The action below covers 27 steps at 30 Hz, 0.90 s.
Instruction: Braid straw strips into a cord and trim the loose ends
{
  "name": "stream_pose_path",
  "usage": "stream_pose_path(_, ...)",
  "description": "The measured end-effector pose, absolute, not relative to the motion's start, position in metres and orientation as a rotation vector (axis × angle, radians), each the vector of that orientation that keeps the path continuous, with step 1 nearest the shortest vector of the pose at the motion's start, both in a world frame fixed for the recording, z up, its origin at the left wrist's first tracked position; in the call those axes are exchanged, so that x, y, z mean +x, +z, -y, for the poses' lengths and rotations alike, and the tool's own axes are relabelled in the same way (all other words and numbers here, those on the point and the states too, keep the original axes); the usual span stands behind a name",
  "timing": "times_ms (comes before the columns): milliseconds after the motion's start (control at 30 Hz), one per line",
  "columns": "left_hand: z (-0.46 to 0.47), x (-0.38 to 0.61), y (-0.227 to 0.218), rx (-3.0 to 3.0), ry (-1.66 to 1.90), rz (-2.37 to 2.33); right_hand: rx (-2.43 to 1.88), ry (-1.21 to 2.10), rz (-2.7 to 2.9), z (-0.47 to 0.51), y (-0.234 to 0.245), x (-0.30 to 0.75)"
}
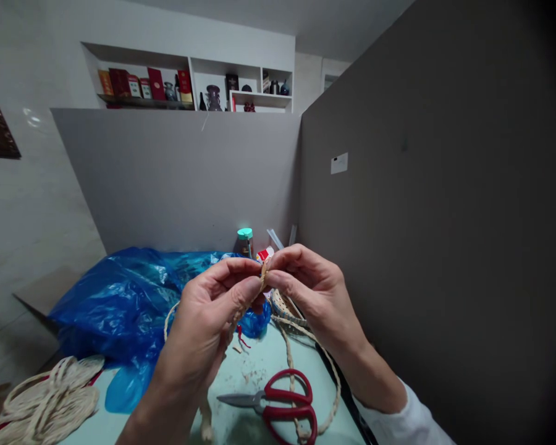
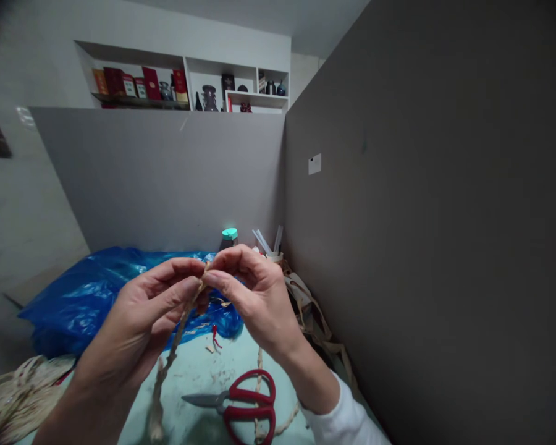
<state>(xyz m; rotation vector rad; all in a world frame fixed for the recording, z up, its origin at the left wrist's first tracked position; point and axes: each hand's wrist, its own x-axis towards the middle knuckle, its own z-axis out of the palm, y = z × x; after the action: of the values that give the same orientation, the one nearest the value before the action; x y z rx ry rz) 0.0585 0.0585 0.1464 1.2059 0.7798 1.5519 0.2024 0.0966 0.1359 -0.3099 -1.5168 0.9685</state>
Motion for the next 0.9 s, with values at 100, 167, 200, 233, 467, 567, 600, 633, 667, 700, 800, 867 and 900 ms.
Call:
stream_pose_path(100, -0.0614, 0.0581, 0.1471, 1.142, 1.558, -0.783, -0.342, 0.766, 1.572, -0.0952, 0.1326, 0.2005)
stream_pose_path(167, -0.0631, 0.0588, 0.1476, 1.107, 1.574, -0.785, -0.328, 0.670, 1.573, -0.0957, 0.1295, 0.1982)
stream_pose_path(200, -0.0637, 0.0592, 0.1480, 1.086, 1.583, -0.782, -0.312, 0.634, 1.563, -0.0960, 0.1282, 0.1969)
stream_pose_path(233, -0.0640, 0.0595, 0.1485, 1.062, 1.591, -0.778, -0.294, 0.602, 1.551, -0.0962, 0.1272, 0.1958)
stream_pose_path(467, -0.0618, 0.0588, 0.1498, 0.971, 1.639, -0.773, -0.387, 0.604, 1.566, -0.0919, 0.1279, 0.1953)
stream_pose_path(567, -0.0605, 0.0610, 0.1491, 1.006, 1.628, -0.762, -0.454, 0.627, 1.628, -0.0902, 0.1303, 0.1963)
stream_pose_path(600, -0.0603, 0.0622, 0.1489, 1.019, 1.632, -0.760, -0.471, 0.634, 1.640, -0.0901, 0.1307, 0.1963)
stream_pose_path(633, -0.0603, 0.0633, 0.1487, 1.026, 1.639, -0.761, -0.485, 0.642, 1.643, -0.0903, 0.1309, 0.1962)
stream_pose_path(667, -0.0603, 0.0644, 0.1484, 1.027, 1.652, -0.760, -0.497, 0.648, 1.637, -0.0906, 0.1307, 0.1959)
stream_pose_path(700, -0.0605, 0.0653, 0.1479, 1.025, 1.663, -0.756, -0.507, 0.649, 1.630, -0.0910, 0.1303, 0.1956)
stream_pose_path(800, -0.0616, 0.0667, 0.1457, 0.996, 1.694, -0.748, -0.513, 0.606, 1.616, -0.0922, 0.1283, 0.1940)
stream_pose_path(867, -0.0629, 0.0667, 0.1438, 0.971, 1.707, -0.760, -0.515, 0.529, 1.615, -0.0922, 0.1273, 0.1928)
stream_pose_path(900, -0.0638, 0.0665, 0.1430, 0.958, 1.712, -0.769, -0.516, 0.471, 1.622, -0.0919, 0.1270, 0.1922)
